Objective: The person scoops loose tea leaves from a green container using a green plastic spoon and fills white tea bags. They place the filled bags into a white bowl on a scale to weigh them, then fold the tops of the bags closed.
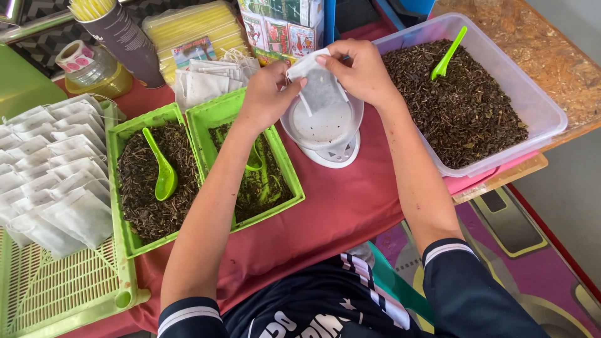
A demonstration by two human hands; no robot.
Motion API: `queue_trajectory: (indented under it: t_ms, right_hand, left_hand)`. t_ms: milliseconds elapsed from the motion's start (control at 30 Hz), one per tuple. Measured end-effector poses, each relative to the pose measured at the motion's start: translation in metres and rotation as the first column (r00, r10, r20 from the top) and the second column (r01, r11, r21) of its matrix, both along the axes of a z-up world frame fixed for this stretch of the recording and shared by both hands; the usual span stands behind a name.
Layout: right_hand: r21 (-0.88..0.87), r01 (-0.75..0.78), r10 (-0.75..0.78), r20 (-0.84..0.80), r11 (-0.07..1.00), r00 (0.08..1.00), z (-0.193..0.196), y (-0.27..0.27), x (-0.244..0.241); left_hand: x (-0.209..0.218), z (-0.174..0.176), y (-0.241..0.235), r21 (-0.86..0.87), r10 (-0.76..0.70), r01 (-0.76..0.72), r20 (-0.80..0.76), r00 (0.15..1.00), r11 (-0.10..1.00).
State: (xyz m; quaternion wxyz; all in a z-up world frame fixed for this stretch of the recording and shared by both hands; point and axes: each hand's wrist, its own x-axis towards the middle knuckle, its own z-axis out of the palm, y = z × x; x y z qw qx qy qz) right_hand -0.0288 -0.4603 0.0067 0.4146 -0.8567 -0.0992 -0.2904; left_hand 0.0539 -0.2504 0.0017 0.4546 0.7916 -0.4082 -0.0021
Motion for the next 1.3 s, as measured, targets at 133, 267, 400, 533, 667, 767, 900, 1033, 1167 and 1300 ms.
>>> queue_trajectory:
  t_ms: [133,267,400,533,667,767,900,1033,1167,1300]
  right_hand:
    - [-0.148,0.171,-0.156,0.11,0.974,0.982,0.004,0.002,-0.003]
    - [-0.115,0.304,-0.279,0.198,0.946,0.94,0.006,0.003,-0.005]
    - [-0.05,0.265,-0.25,0.203,0.963,0.947,0.006,0.004,-0.007]
    - [0.006,0.247,-0.244,0.199,0.969,0.949,0.006,0.006,-0.005]
    - [0.065,0.247,-0.254,0.155,0.967,0.955,0.003,0.002,-0.005]
    - [0.074,0.24,-0.247,0.124,0.968,0.961,0.003,0.003,-0.004]
    - [0.021,0.242,-0.242,0.126,0.97,0.962,-0.006,-0.003,0.001]
    - [0.067,0.234,-0.239,0.084,0.97,0.967,-0.008,-0.003,0.004]
    - [0.047,0.236,-0.24,0.11,0.971,0.964,-0.007,-0.003,0.002]
    - [0.012,0.255,-0.254,0.135,0.967,0.958,-0.007,-0.005,0.002]
  left_hand:
    - [0.001,0.002,0.001,0.095,0.129,-0.145,0.162,0.978,0.985]
    - [-0.01,0.022,0.015,0.314,0.195,-0.215,0.093,0.976,0.925]
    - [-0.022,0.039,0.032,0.35,0.116,-0.122,0.038,0.993,0.929]
    - [-0.05,0.069,0.056,0.271,0.054,0.0,-0.192,0.98,0.963]
    - [-0.061,0.071,0.067,0.172,0.025,0.019,-0.247,0.969,0.985]
    - [-0.056,0.059,0.072,0.166,0.037,0.008,-0.265,0.964,0.986]
    - [-0.058,0.054,0.073,0.203,0.007,0.05,-0.273,0.962,0.978]
    - [-0.065,0.054,0.073,0.218,0.004,0.056,-0.263,0.965,0.974]
    - [-0.069,0.053,0.071,0.286,0.06,0.01,-0.233,0.971,0.958]
    - [-0.068,0.056,0.07,0.334,0.093,-0.001,-0.259,0.961,0.943]
